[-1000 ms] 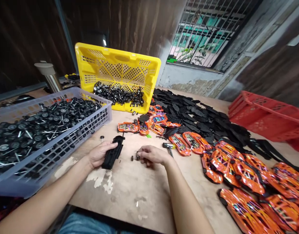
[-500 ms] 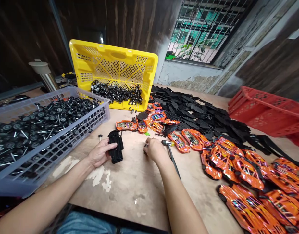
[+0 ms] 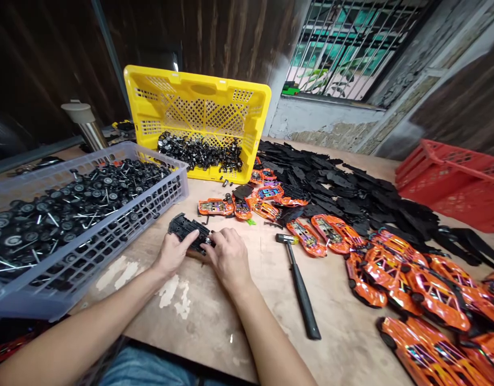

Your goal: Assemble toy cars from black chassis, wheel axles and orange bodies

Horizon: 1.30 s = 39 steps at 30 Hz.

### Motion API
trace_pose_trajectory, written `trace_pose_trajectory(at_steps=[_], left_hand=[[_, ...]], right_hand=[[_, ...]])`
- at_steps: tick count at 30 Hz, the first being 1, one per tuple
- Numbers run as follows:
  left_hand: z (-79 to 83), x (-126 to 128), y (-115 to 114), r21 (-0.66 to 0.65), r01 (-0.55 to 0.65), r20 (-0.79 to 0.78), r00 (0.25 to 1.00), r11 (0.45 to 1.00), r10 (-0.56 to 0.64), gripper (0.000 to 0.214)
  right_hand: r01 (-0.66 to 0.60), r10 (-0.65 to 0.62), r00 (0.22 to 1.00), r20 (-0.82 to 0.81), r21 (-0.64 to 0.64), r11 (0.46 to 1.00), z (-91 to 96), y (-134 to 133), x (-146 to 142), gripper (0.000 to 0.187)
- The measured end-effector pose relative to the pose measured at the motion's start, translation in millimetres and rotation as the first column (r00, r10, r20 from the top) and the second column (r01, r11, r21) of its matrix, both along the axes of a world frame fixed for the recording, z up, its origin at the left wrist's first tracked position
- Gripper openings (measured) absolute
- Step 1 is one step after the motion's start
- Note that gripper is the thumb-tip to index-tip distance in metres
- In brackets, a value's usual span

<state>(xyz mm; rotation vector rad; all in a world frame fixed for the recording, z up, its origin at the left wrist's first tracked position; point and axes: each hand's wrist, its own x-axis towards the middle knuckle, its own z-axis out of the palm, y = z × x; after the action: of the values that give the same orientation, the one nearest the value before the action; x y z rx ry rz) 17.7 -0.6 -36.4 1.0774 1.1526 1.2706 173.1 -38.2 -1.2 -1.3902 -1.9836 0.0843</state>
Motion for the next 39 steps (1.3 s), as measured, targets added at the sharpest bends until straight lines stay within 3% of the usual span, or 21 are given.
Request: trace_pose_trajectory(at_steps=[4, 9, 14, 19, 24, 28, 32, 39], left_hand=[[1.9, 1, -1, 0.019, -0.021, -0.010, 1.000, 1.000, 0.021, 0.031], [2.8, 0, -2, 0.017, -0.039, -0.006, 0.999, 0.999, 0.039, 0.030], [6.6, 1, -4, 0.019, -0.053, 0.023, 0.998, 0.998, 0.053, 0.028], [12.7, 4, -6, -0.011, 0.042, 0.206, 0.978, 0.999, -0.039, 0.030], [13.7, 0, -4, -0.099, 0.005, 0.288, 0.957, 0.995, 0.024, 0.032], [14.5, 1, -6, -0.121, 0.049, 0.330, 0.944, 0.992, -0.006, 0.040], [7.9, 4, -8, -0.198, 0.143, 0.278, 0.957, 0.970, -0.084, 0.048], [-2.1, 1, -7, -0.199, 0.096, 0.218, 0.975, 0.975, -0.052, 0.042]], right_hand=[[0.050, -0.045, 0.986, 0.163, -0.021, 0.999, 2.2, -1, 4, 0.013], [0.036, -0.038, 0.995, 0.097, 0.029, 0.999, 6.4, -5, 1, 0.017], [0.027, -0.038, 0.988, 0.147, 0.079, 0.996, 6.0, -4, -1, 0.017], [0.037, -0.051, 0.987, 0.150, 0.091, 0.995, 5.7, -5, -1, 0.018], [0.061, -0.077, 0.966, 0.248, 0.072, 0.996, 5.6, -6, -2, 0.017], [0.073, -0.097, 0.957, 0.275, 0.096, 0.993, 7.1, -8, -4, 0.016], [0.059, -0.083, 0.956, 0.281, 0.094, 0.994, 6.8, -9, -4, 0.015], [0.055, -0.082, 0.932, 0.354, 0.086, 0.995, 6.6, -7, -6, 0.013]])
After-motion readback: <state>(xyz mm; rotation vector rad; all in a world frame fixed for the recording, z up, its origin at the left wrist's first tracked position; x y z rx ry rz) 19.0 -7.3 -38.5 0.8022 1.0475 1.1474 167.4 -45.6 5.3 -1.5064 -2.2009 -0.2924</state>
